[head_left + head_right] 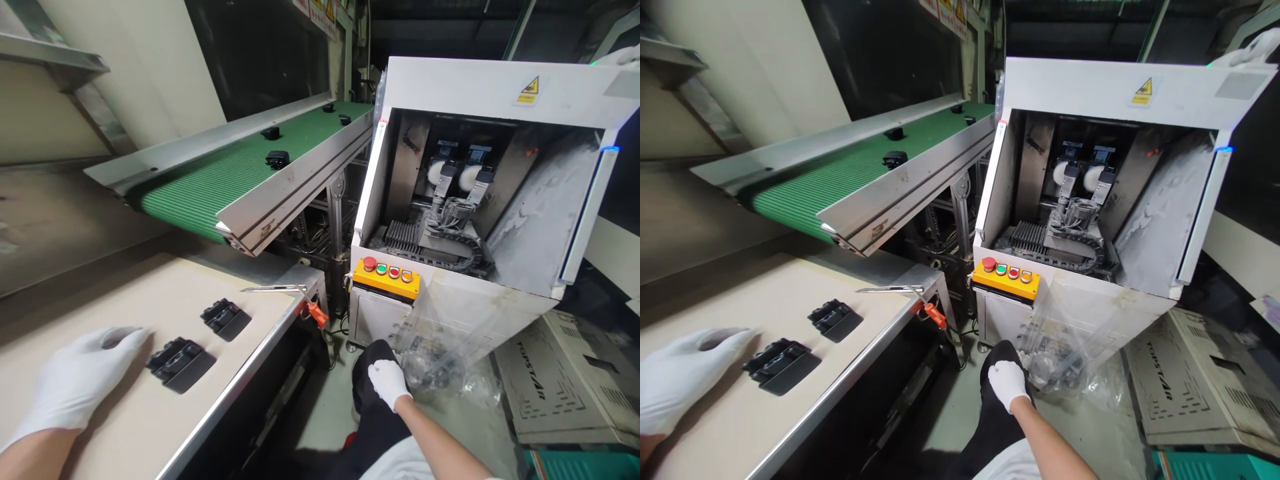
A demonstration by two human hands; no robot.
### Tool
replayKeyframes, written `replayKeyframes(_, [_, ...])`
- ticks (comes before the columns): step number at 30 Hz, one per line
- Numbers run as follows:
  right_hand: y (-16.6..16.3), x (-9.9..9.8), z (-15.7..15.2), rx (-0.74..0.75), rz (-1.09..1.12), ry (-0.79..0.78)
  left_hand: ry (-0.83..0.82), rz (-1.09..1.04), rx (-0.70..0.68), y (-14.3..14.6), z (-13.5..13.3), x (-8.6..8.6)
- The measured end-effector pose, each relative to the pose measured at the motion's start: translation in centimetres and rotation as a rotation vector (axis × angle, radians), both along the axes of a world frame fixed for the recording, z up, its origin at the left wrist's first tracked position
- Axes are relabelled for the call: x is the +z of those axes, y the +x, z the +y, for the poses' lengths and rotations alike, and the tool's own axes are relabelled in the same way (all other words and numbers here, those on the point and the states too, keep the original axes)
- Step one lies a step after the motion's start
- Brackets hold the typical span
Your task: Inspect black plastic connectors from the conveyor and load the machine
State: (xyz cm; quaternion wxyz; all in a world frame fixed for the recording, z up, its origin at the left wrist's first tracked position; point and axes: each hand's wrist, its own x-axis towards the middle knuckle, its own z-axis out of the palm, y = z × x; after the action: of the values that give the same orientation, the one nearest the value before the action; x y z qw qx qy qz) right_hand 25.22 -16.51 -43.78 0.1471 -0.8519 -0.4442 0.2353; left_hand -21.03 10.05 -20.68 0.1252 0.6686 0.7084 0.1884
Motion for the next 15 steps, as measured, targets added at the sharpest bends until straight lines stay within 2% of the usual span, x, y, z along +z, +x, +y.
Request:
replayKeyframes(8, [-0.2, 0.2, -0.3, 0.006, -0.037, 0.011, -0.065, -0.029, 0.023, 1.0, -0.8, 1.0])
replayKeyframes(15, [-0.1, -0.8, -0.6, -0.014, 0.023, -0.017, -0.037, -0.02, 0.026, 0.7, -0.6, 0.8])
